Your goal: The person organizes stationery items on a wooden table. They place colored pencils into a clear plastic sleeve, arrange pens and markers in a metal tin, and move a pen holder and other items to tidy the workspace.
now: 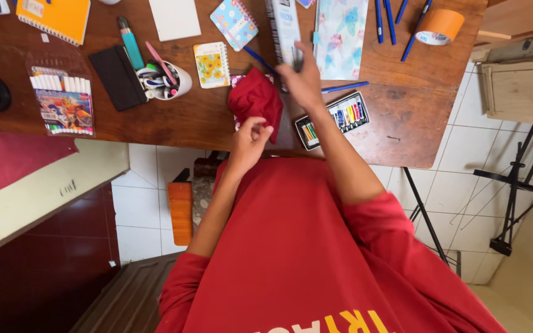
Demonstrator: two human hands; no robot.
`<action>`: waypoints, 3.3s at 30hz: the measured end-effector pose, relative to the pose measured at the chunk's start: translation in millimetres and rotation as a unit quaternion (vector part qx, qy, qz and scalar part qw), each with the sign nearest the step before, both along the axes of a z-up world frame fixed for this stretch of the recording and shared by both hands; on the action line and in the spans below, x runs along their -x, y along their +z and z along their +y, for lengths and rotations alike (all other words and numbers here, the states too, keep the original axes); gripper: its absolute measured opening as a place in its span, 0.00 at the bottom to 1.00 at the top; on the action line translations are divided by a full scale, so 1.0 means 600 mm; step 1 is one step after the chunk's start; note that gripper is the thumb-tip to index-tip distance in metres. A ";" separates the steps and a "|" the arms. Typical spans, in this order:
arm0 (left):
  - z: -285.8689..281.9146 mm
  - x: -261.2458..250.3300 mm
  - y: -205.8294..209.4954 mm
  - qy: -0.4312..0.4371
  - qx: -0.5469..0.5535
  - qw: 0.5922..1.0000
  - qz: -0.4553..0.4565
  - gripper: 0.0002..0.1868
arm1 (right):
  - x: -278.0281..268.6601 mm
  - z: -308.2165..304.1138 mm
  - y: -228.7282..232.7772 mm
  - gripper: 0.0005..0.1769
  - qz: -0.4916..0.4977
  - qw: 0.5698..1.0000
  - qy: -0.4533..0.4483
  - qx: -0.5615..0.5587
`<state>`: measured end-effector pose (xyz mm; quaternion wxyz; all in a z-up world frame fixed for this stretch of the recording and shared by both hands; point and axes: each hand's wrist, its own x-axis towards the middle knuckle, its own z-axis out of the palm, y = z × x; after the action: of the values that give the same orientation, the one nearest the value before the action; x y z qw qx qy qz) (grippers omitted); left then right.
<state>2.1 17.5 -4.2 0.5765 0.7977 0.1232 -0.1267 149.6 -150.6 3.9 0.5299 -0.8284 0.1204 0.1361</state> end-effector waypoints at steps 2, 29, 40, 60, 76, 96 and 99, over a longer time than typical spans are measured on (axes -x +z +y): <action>0.013 -0.019 -0.006 0.040 0.059 0.997 -0.010 0.20 | 0.025 -0.040 0.005 0.42 0.042 0.947 -0.011 -0.317; -0.029 -0.151 0.103 -0.193 0.003 0.952 -0.237 0.26 | 0.321 -0.076 0.060 0.49 0.175 0.765 -0.201 -0.586; 0.008 -0.120 0.099 -0.159 0.010 0.978 -0.131 0.15 | 0.321 -0.082 0.063 0.50 0.195 0.773 -0.162 -0.582; -0.075 -0.039 0.134 -0.239 -0.079 0.875 -0.414 0.54 | 0.251 -0.161 0.036 0.25 -0.027 0.987 -0.065 -0.145; -0.079 0.055 0.105 -0.312 -0.332 0.860 -0.232 0.49 | 0.233 -0.295 -0.009 0.20 -0.158 0.955 -0.059 0.242; -0.157 0.108 0.016 -0.288 -0.404 0.856 -0.148 0.48 | 0.226 -0.390 -0.067 0.12 -0.093 0.984 -0.055 0.144; -0.164 0.110 0.018 -0.294 -0.398 0.854 -0.158 0.49 | 0.206 -0.377 -0.074 0.12 -0.145 0.977 0.000 0.159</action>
<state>-63.8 -80.9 6.6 0.1570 0.9674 -0.1703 -0.1023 26.2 -376.8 -40.3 0.4034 -0.9128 0.0627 -0.0063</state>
